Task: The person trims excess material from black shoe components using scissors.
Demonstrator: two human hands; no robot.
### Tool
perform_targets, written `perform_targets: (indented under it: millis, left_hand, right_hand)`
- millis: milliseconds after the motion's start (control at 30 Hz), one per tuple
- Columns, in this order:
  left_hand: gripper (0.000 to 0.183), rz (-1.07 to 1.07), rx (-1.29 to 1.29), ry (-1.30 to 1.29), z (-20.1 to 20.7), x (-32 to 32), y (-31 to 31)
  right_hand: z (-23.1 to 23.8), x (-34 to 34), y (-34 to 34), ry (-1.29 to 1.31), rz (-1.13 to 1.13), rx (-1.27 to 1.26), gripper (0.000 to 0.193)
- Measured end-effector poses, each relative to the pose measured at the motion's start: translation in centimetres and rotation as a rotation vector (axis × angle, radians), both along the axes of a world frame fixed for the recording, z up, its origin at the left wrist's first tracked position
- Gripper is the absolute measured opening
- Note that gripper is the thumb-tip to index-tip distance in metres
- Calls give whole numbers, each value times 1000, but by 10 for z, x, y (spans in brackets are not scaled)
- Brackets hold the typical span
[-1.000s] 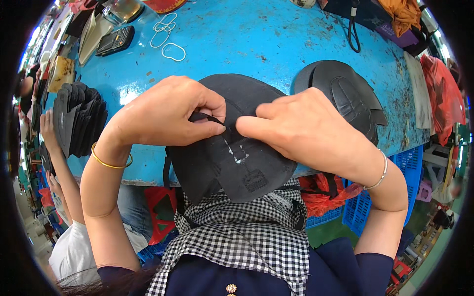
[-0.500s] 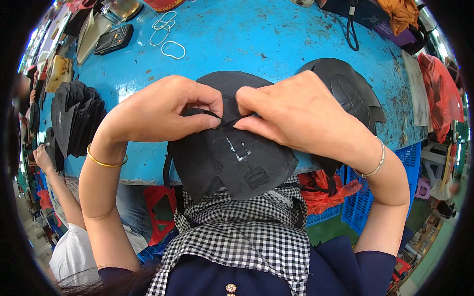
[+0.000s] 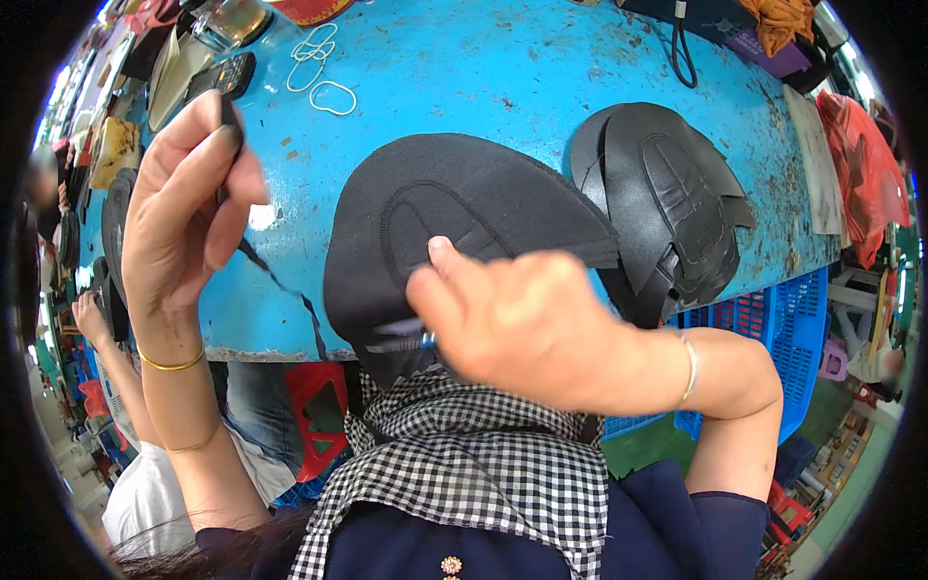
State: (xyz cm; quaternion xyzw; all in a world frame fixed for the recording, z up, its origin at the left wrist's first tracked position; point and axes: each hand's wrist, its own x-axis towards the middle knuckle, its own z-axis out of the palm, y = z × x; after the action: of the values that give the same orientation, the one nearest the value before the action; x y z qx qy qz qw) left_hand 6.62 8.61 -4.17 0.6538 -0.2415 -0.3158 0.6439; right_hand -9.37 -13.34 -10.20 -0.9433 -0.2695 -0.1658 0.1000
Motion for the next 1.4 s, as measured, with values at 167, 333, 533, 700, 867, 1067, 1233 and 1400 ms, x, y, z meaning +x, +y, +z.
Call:
perform_targets:
  millis: [167, 333, 533, 700, 867, 1067, 1233, 1400]
  left_hand:
    - [10, -38, 105, 88, 14, -24, -6]
    - [9, -401, 112, -235, -17, -25, -41]
    - [14, -572, 424, -397, -34, -22, -61]
    - [14, -574, 473, -519, -44, -22, -69]
    - [17, -446, 469, -786, -44, -29, -64]
    - [19, -418, 463, -839, -44, -16, -53]
    - [14, -474, 491, -751, -42, -10, -52]
    - [12, -476, 479, -792, -43, -10, -54]
  right_hand:
    - [7, -4, -79, 317, -483, 706, 30]
    - [-19, -72, -194, 103, -528, 1637, 44]
    - [-21, -96, -231, 298, -977, 1135, 31]
    - [0, -66, -166, 326, -707, 965, 20]
    - [20, 4, -88, 414, 96, 305, 16]
    - [19, 24, -73, 382, 246, -1, 16]
    - [17, 37, -74, 370, 252, 108, 17]
    - [13, 39, -57, 277, 136, -40, 18]
